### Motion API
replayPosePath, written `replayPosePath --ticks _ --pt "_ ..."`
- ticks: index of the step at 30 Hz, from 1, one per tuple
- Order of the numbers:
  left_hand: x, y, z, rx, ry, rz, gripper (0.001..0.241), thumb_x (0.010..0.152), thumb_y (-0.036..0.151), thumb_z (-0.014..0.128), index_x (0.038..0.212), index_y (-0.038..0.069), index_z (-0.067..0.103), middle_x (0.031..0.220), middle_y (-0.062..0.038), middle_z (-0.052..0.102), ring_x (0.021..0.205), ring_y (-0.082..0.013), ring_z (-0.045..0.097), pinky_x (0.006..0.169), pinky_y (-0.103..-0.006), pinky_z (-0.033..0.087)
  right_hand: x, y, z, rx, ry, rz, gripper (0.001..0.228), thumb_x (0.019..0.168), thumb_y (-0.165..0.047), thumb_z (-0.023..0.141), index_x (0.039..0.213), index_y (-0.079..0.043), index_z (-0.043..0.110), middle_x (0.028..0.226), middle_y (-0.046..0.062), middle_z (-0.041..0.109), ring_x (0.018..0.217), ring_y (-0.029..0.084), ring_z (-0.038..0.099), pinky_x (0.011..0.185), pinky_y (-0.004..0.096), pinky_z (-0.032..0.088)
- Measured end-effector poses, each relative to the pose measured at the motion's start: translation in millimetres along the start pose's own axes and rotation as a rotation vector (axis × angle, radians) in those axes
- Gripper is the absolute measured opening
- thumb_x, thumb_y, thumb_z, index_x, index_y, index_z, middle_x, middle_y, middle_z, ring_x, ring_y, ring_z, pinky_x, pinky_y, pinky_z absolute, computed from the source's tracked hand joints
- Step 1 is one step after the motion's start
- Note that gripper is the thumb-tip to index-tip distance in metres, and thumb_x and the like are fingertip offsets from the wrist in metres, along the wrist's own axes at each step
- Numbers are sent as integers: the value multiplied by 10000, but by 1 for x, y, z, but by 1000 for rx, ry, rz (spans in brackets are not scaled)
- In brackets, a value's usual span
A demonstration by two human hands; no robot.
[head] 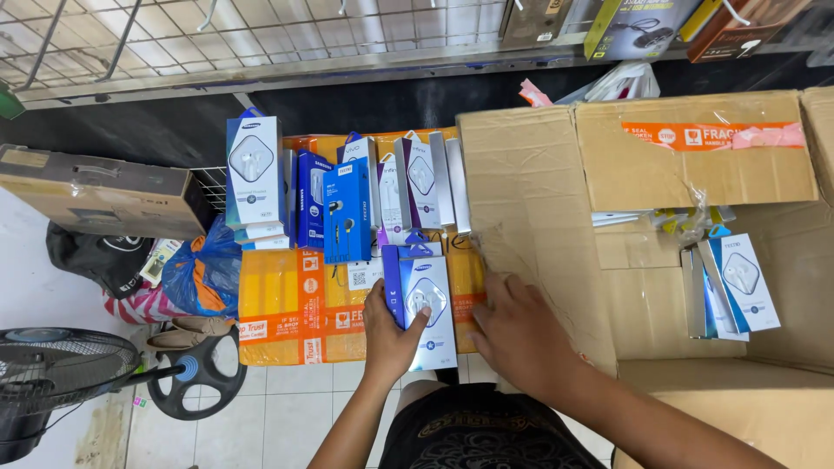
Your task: The person takes packaged earphone boxes out of a large shipping carton and arranges them in rows on an orange display tray, turning each box to face forward. They continue unpacking and placing more earphone packages from the carton onto the tray.
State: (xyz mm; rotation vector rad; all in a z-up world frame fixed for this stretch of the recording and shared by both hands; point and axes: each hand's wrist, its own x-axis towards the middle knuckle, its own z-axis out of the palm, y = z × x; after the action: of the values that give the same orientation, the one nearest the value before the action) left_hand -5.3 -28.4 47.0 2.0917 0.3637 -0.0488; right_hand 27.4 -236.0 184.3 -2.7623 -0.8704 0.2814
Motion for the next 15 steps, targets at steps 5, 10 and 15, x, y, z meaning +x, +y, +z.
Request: replayPosePath --ticks 5,10,15 --pt "-1 -5 1 1 10 24 960 824 321 800 1506 -79 255 1450 -276 395 1364 -409 389 1134 -500 330 -28 11 -70 131 -35 167 361 788 -314 733 1091 -119 710 1100 117 609 972 326 600 831 457 498" --pt "-3 0 -4 65 40 87 966 816 334 802 1503 -75 261 1459 -276 397 1364 -418 388 1135 -516 321 -83 81 -111 219 -63 366 310 794 -302 773 1081 -190 740 1006 2 702 902 256 713 784 393 573" --pt "-5 10 -8 161 101 220 920 826 303 783 1492 -82 277 1480 -304 385 1365 -450 368 1133 -551 278 -177 225 -46 263 303 576 188 888 -194 701 1058 -139 757 1065 45 740 828 214 711 647 400 522"
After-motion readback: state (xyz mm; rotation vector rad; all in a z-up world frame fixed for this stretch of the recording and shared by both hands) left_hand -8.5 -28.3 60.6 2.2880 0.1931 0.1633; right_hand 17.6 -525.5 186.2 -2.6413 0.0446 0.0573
